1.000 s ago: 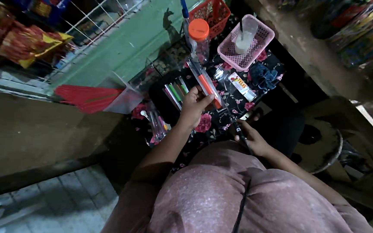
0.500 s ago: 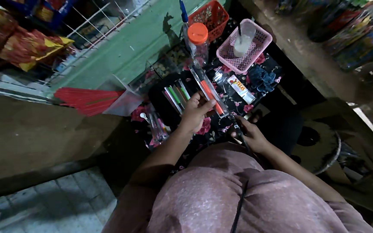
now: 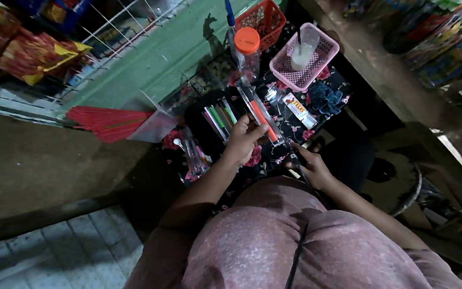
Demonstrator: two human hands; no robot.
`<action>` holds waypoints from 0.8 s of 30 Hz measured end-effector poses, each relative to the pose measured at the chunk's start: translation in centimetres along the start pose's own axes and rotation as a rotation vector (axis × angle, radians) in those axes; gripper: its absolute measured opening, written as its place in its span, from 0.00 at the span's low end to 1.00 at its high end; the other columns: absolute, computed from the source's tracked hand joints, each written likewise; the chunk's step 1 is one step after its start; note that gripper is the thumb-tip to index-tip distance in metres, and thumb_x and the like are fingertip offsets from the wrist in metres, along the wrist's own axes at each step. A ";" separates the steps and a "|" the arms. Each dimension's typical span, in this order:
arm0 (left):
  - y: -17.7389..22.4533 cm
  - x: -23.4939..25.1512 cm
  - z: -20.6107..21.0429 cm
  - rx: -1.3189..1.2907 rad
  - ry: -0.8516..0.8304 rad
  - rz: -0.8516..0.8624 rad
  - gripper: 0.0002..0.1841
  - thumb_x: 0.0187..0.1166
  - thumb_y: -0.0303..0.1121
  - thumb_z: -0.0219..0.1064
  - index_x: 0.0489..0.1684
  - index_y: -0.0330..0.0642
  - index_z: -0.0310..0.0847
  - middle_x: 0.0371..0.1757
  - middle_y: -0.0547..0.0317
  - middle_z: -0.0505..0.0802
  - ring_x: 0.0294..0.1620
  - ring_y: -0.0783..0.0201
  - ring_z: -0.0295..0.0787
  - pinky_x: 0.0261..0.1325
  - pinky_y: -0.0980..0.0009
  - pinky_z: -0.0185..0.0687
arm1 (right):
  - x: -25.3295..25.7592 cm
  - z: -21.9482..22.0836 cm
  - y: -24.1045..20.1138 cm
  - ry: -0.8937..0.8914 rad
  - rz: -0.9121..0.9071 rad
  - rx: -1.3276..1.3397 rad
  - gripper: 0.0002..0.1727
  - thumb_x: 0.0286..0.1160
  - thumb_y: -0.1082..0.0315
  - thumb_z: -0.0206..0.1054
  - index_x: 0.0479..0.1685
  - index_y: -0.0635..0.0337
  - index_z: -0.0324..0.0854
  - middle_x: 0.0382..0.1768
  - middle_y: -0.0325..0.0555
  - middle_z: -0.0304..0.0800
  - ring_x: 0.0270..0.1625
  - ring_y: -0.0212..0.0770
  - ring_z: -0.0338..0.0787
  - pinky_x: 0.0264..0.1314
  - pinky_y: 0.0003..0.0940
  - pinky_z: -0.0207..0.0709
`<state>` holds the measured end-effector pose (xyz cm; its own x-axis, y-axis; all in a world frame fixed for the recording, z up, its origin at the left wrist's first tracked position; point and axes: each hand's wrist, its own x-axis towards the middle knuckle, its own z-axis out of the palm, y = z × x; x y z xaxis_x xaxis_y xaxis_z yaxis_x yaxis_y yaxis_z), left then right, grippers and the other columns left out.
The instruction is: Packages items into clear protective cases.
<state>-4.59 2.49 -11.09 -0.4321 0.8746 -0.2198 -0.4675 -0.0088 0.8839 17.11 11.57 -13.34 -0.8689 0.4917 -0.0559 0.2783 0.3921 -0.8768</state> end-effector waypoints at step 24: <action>0.0 -0.9 0.5 0.023 -0.067 -0.026 0.14 0.82 0.20 0.61 0.62 0.39 0.69 0.50 0.56 0.89 0.48 0.63 0.92 0.53 0.63 0.92 | 0.8 -0.2 -0.5 0.000 -0.039 -0.058 0.32 0.80 0.61 0.66 0.79 0.70 0.69 0.55 0.57 0.91 0.52 0.41 0.93 0.59 0.41 0.86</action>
<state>-3.87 1.94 -10.68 -0.3669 0.9051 -0.2150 -0.4594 0.0246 0.8879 16.35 11.95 -12.83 -0.8796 0.4752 -0.0228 0.2678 0.4550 -0.8493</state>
